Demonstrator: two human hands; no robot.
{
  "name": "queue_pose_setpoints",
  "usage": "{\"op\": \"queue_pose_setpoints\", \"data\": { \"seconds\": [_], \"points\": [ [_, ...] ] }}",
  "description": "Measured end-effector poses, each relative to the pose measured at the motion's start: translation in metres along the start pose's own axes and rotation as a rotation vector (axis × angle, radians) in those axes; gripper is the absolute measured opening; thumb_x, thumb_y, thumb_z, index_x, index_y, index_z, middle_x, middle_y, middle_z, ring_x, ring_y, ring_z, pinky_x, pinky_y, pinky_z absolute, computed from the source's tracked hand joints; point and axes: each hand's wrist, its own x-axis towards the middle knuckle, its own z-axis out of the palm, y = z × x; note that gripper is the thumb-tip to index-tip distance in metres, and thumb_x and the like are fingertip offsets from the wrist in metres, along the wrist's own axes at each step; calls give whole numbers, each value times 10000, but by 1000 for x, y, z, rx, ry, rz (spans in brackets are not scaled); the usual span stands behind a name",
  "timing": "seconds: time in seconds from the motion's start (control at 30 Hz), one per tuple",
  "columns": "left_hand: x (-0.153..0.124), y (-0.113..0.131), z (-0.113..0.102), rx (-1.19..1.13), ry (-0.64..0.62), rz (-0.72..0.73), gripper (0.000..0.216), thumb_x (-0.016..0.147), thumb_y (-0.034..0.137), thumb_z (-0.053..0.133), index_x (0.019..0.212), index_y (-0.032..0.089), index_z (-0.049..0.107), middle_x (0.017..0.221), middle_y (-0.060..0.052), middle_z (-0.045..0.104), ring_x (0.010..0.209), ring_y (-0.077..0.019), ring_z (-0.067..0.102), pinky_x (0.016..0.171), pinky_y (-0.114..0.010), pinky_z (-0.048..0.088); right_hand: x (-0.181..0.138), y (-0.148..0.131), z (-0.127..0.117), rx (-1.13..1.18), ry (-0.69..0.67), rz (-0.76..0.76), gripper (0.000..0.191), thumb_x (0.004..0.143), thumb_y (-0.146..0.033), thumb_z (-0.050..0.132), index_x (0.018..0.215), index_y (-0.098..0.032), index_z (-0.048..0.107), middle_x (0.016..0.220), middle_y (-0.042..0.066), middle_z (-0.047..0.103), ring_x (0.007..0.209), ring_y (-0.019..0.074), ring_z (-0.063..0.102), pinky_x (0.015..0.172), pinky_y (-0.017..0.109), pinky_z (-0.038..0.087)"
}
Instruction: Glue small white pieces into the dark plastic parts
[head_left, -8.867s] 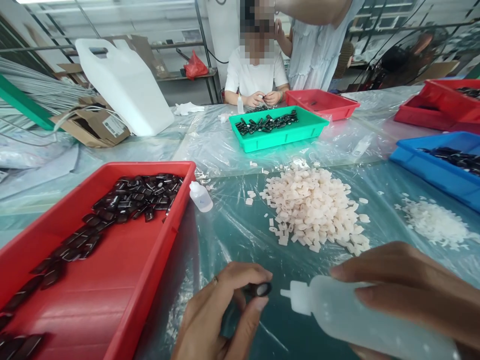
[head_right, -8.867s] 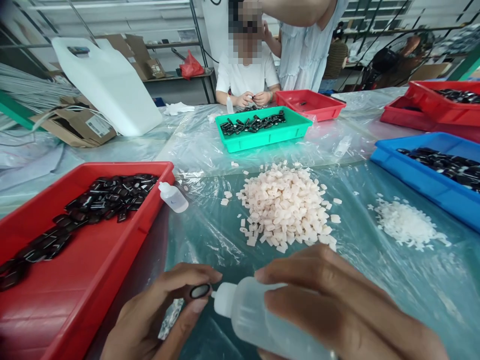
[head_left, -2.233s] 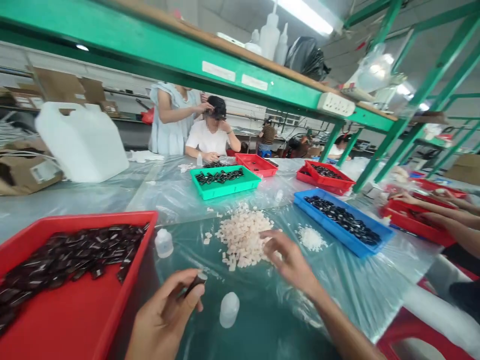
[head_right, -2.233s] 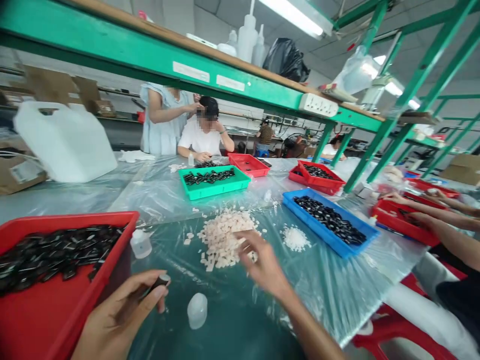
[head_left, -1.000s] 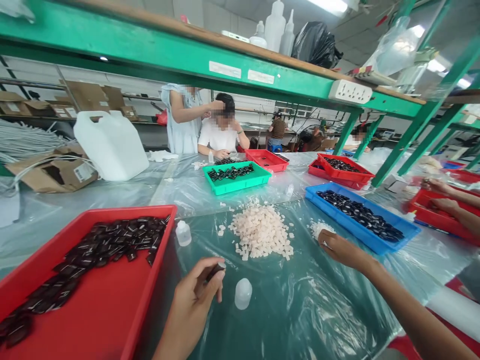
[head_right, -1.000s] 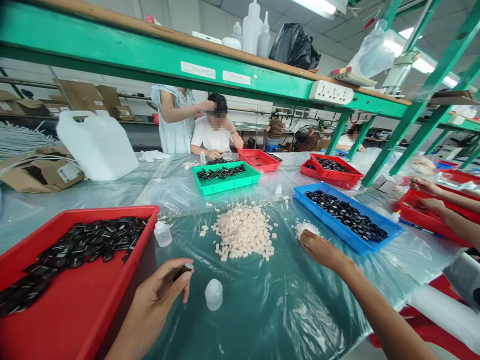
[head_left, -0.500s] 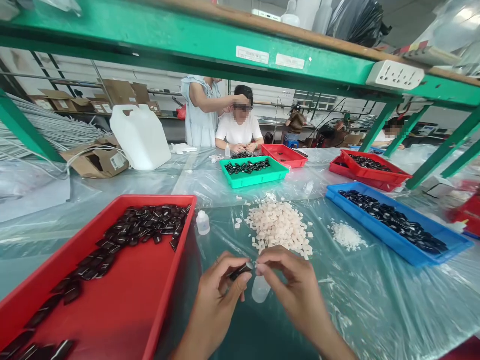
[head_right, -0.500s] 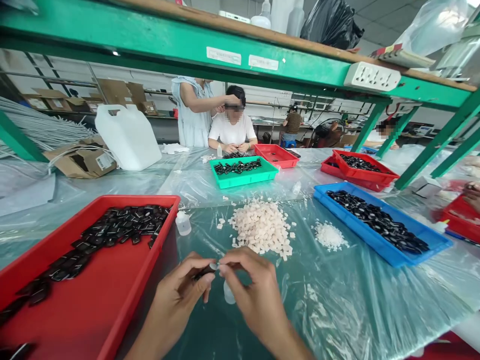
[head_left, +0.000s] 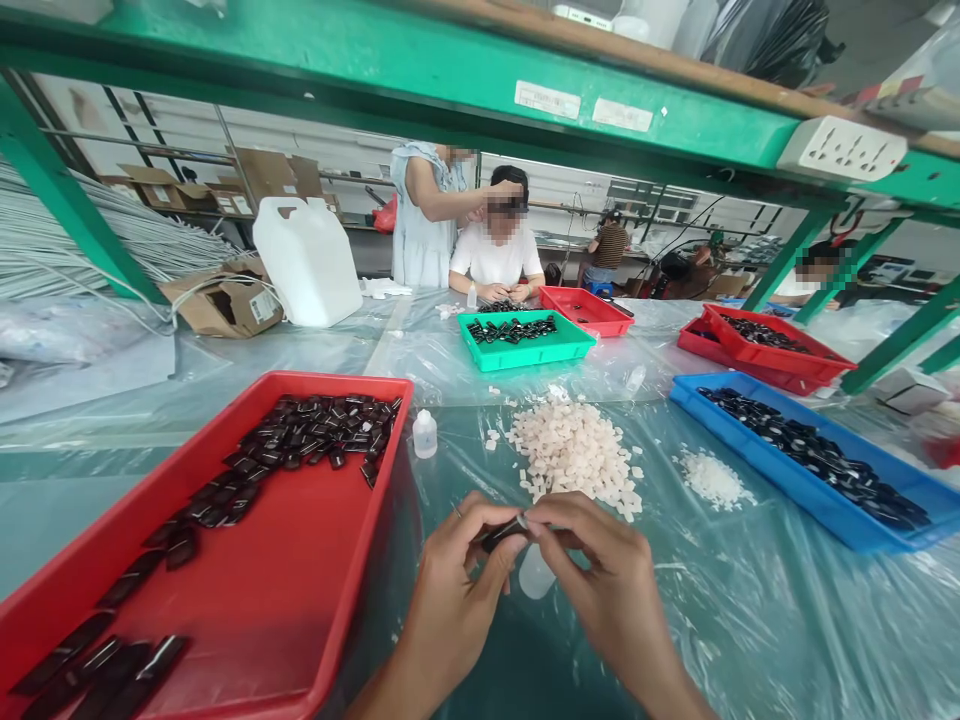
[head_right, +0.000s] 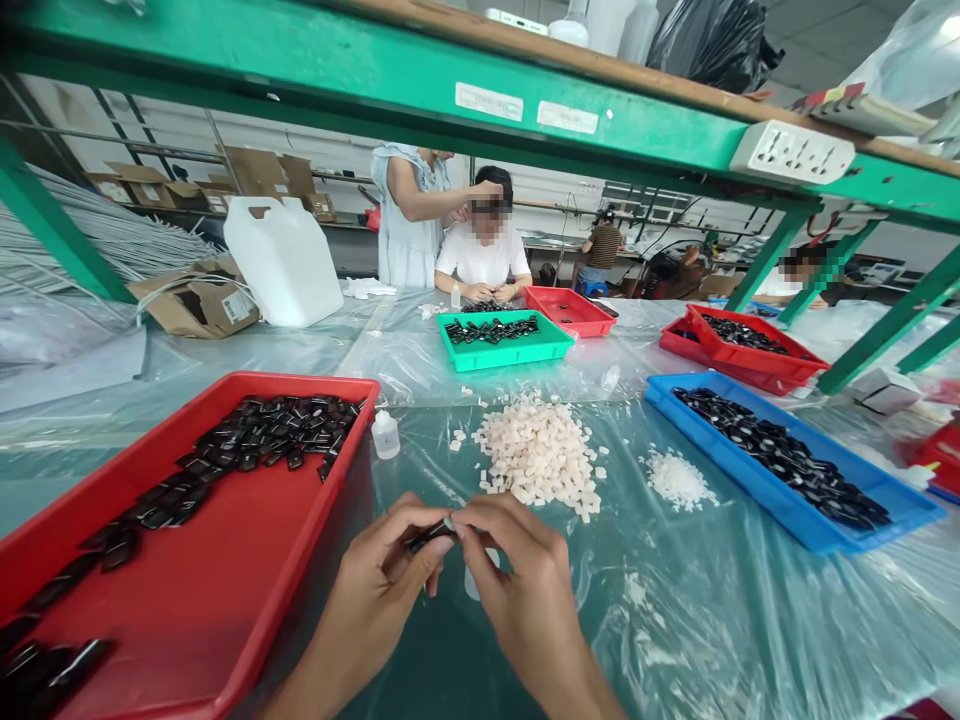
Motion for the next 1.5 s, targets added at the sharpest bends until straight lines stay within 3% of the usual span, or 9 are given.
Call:
{"op": "queue_pose_setpoints", "data": {
  "seconds": [0.2, 0.43, 0.67, 0.8, 1.0, 1.13, 1.5],
  "points": [
    [-4, -4, 0, 109, 42, 22, 94, 981, 248, 604, 977, 237, 697, 833, 9, 565, 647, -131, 600, 568, -227, 474, -6, -2, 7, -108, 50, -33, 253, 988, -154, 592, 1142, -302, 727, 1018, 49, 744, 854, 184, 751, 583, 227, 607],
    [-5, -6, 0, 196, 61, 75, 111, 990, 228, 589, 983, 218, 699, 848, -13, 602, 733, -158, 662, 647, -239, 502, -14, -2, 19, -237, 83, -130, 317, 998, -89, 549, 1223, -292, 640, 995, 32, 733, 894, 177, 750, 724, 263, 608],
    [-8, -8, 1, 239, 89, 107, 116, 997, 220, 590, 1004, 224, 706, 850, -21, 642, 729, -159, 683, 608, -224, 508, -18, -3, 20, -357, 70, -117, 165, 1021, -144, 529, 1145, -238, 583, 934, 51, 723, 774, 175, 741, 639, 261, 578],
    [-9, -10, 3, 261, 128, 165, 136, 977, 172, 592, 1007, 229, 712, 831, -16, 649, 667, -141, 645, 570, -211, 488, -18, -7, 21, -380, 54, -125, 177, 1007, -136, 522, 1111, -258, 596, 859, 38, 715, 723, 188, 733, 588, 266, 550],
    [-7, -8, 0, 258, 153, 192, 141, 954, 136, 600, 975, 222, 710, 828, -19, 656, 686, -151, 655, 593, -220, 509, -15, -5, 22, -256, 89, -58, 144, 989, -147, 555, 1018, -275, 614, 836, 9, 727, 700, 173, 743, 643, 255, 612],
    [-6, -4, -3, 233, 140, 159, 122, 964, 160, 615, 1009, 222, 710, 853, -16, 639, 702, -147, 675, 605, -222, 529, -10, -1, 17, -78, 74, 22, 148, 988, -211, 613, 1126, -260, 635, 938, 35, 759, 784, 187, 779, 617, 235, 656],
    [-4, -4, -4, 184, 126, 102, 102, 964, 185, 627, 1001, 232, 711, 841, -4, 614, 708, -150, 679, 597, -224, 538, -15, 4, 17, -2, 37, -15, 270, 977, -122, 612, 1185, -282, 674, 1033, 45, 703, 921, 168, 716, 758, 248, 626]
  ]
}}
